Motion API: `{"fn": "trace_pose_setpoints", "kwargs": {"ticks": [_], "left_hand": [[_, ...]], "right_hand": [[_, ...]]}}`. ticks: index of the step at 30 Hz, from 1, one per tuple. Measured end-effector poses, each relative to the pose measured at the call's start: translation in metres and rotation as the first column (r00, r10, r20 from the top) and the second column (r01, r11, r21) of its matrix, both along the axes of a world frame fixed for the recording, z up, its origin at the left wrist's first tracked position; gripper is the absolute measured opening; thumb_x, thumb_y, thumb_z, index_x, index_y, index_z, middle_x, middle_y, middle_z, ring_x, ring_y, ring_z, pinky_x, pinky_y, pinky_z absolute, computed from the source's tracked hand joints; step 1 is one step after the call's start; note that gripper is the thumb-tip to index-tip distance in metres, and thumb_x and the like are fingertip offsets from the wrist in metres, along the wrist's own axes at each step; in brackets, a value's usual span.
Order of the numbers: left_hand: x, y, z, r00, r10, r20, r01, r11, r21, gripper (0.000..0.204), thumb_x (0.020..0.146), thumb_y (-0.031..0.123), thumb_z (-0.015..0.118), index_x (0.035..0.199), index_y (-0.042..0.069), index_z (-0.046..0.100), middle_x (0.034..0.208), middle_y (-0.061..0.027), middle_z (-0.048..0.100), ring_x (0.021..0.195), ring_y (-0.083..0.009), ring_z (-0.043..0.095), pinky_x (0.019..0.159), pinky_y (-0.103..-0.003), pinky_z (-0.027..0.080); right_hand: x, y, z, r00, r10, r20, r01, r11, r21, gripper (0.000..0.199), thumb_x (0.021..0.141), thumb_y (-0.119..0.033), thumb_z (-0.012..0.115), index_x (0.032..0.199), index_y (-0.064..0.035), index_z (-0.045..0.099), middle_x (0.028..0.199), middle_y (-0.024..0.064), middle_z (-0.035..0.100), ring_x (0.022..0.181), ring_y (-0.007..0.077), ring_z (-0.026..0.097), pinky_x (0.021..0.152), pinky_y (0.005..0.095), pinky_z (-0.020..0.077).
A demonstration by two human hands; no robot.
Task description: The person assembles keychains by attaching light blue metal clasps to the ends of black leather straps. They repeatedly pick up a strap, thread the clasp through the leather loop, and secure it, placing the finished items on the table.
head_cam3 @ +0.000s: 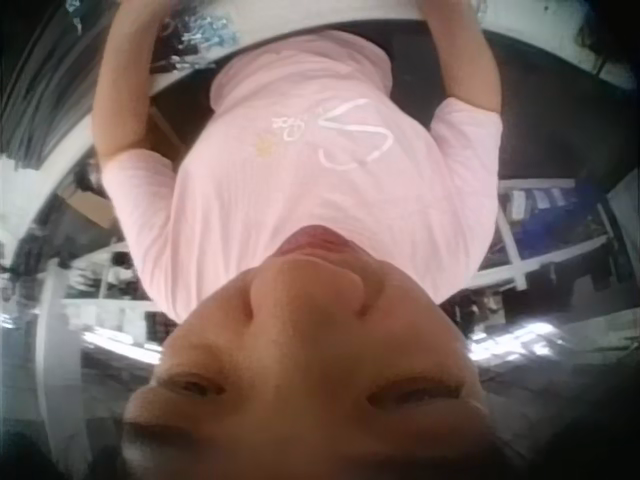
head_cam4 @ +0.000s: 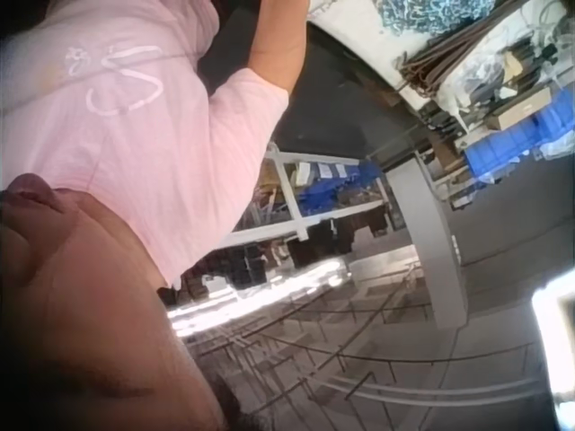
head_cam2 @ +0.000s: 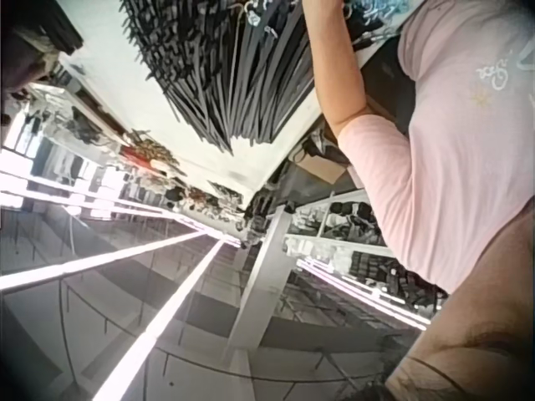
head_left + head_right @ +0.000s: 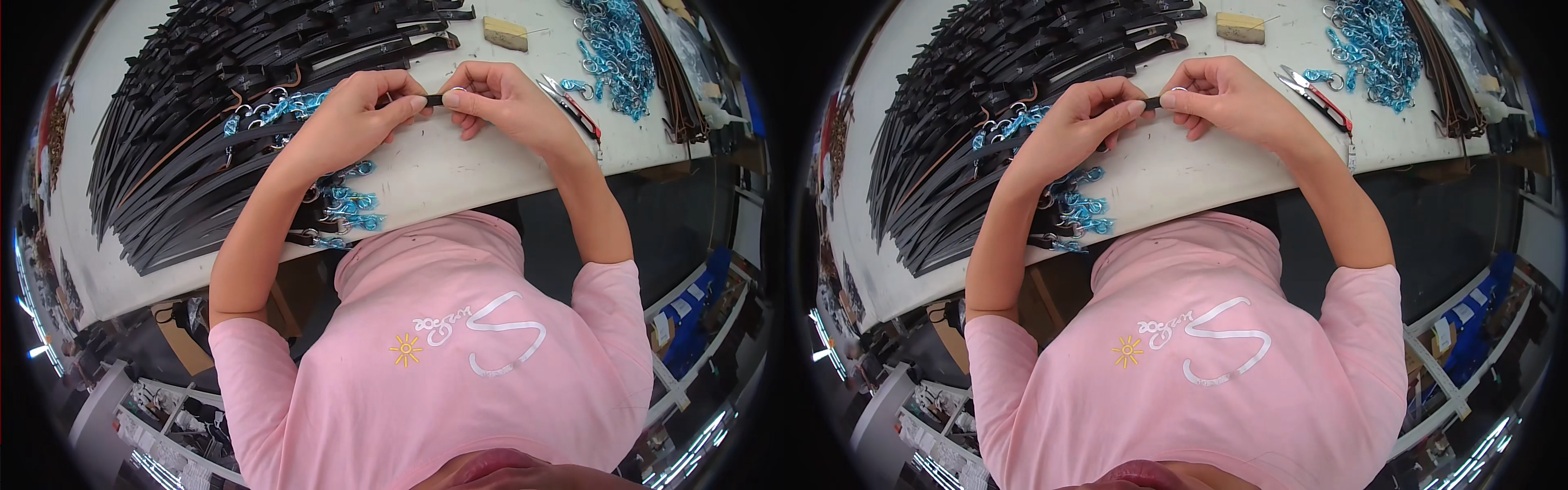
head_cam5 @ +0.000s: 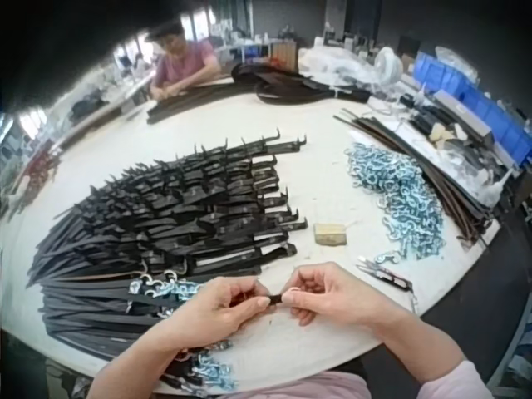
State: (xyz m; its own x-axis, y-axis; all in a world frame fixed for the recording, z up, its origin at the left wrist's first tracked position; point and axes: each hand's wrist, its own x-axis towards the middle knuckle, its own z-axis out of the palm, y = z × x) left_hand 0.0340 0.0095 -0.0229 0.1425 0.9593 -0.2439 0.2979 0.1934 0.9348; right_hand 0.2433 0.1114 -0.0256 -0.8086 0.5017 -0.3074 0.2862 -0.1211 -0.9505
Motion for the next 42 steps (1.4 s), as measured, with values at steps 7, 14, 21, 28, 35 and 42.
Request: {"fn": "trace_pose_setpoints", "kwargs": {"ticks": [7, 14, 21, 28, 35, 42], "left_hand": [[0.001, -0.006, 0.006, 0.993, 0.003, -0.116, 0.005, 0.998, 0.065, 0.023, 0.099, 0.021, 0.063, 0.106, 0.0, 0.068, 0.069, 0.0058, 0.052, 0.061, -0.0025, 0.044, 0.055, -0.019, 0.037], [-0.001, -0.012, 0.013, 0.983, 0.017, -0.185, 0.013, 0.987, 0.159, 0.02, 0.094, 0.013, 0.068, 0.106, -0.002, 0.068, 0.077, 0.0009, 0.062, 0.066, -0.0057, 0.052, 0.06, -0.021, 0.044], [0.0, -0.017, 0.025, 0.937, 0.128, -0.325, -0.026, 0.953, 0.302, 0.021, 0.087, 0.007, 0.073, 0.106, -0.002, 0.069, 0.089, -0.0055, 0.07, 0.075, -0.0091, 0.059, 0.065, -0.024, 0.047], [0.006, -0.021, 0.032, 0.931, 0.149, -0.335, -0.029, 0.941, 0.338, 0.019, 0.085, 0.002, 0.073, 0.103, -0.001, 0.071, 0.086, -0.0061, 0.068, 0.071, -0.0112, 0.059, 0.061, -0.024, 0.046], [0.006, -0.02, 0.022, 0.918, 0.203, -0.341, -0.059, 0.92, 0.389, 0.018, 0.086, 0.002, 0.073, 0.104, -0.001, 0.071, 0.087, -0.0059, 0.068, 0.073, -0.0109, 0.061, 0.061, -0.024, 0.047], [0.008, -0.021, 0.027, 0.9, 0.219, -0.378, -0.055, 0.915, 0.4, 0.016, 0.086, 0.002, 0.072, 0.102, 0.001, 0.072, 0.086, -0.0053, 0.068, 0.072, -0.0092, 0.062, 0.058, -0.023, 0.045]], "right_hand": [[0.001, 0.0, -0.002, 1.0, -0.003, -0.014, 0.002, 1.0, -0.006, 0.022, 0.096, -0.021, 0.066, 0.098, 0.0006, 0.066, 0.082, 0.0041, 0.064, 0.073, 0.0093, 0.063, 0.066, 0.0236, 0.0563], [0.002, 0.0, -0.005, 1.0, -0.009, -0.014, 0.008, 1.0, -0.015, 0.023, 0.096, -0.022, 0.067, 0.098, 0.0004, 0.066, 0.081, 0.004, 0.064, 0.072, 0.0092, 0.063, 0.066, 0.0236, 0.0564], [-0.002, 0.003, 0.006, 1.0, 0.022, 0.009, -0.021, 0.998, -0.064, 0.022, 0.098, -0.024, 0.065, 0.097, -0.0025, 0.065, 0.079, 0.001, 0.063, 0.076, 0.0081, 0.061, 0.073, 0.0242, 0.0534], [-0.016, 0.005, 0.012, 0.987, 0.157, -0.042, -0.162, 0.964, -0.209, 0.023, 0.099, -0.029, 0.062, 0.089, -0.0085, 0.059, 0.083, -0.0024, 0.059, 0.074, 0.0085, 0.058, 0.073, 0.0246, 0.0466], [-0.013, 0.005, 0.015, 0.992, 0.124, 0.013, -0.12, 0.978, -0.173, 0.023, 0.1, -0.03, 0.059, 0.09, -0.0095, 0.06, 0.085, -0.0013, 0.058, 0.074, 0.0095, 0.058, 0.073, 0.0244, 0.0466], [-0.015, 0.017, 0.009, 0.979, 0.203, 0.031, -0.197, 0.969, -0.147, 0.028, 0.101, -0.035, 0.057, 0.09, -0.0086, 0.06, 0.085, 0.0, 0.06, 0.071, 0.0107, 0.057, 0.069, 0.0263, 0.0479]]}}
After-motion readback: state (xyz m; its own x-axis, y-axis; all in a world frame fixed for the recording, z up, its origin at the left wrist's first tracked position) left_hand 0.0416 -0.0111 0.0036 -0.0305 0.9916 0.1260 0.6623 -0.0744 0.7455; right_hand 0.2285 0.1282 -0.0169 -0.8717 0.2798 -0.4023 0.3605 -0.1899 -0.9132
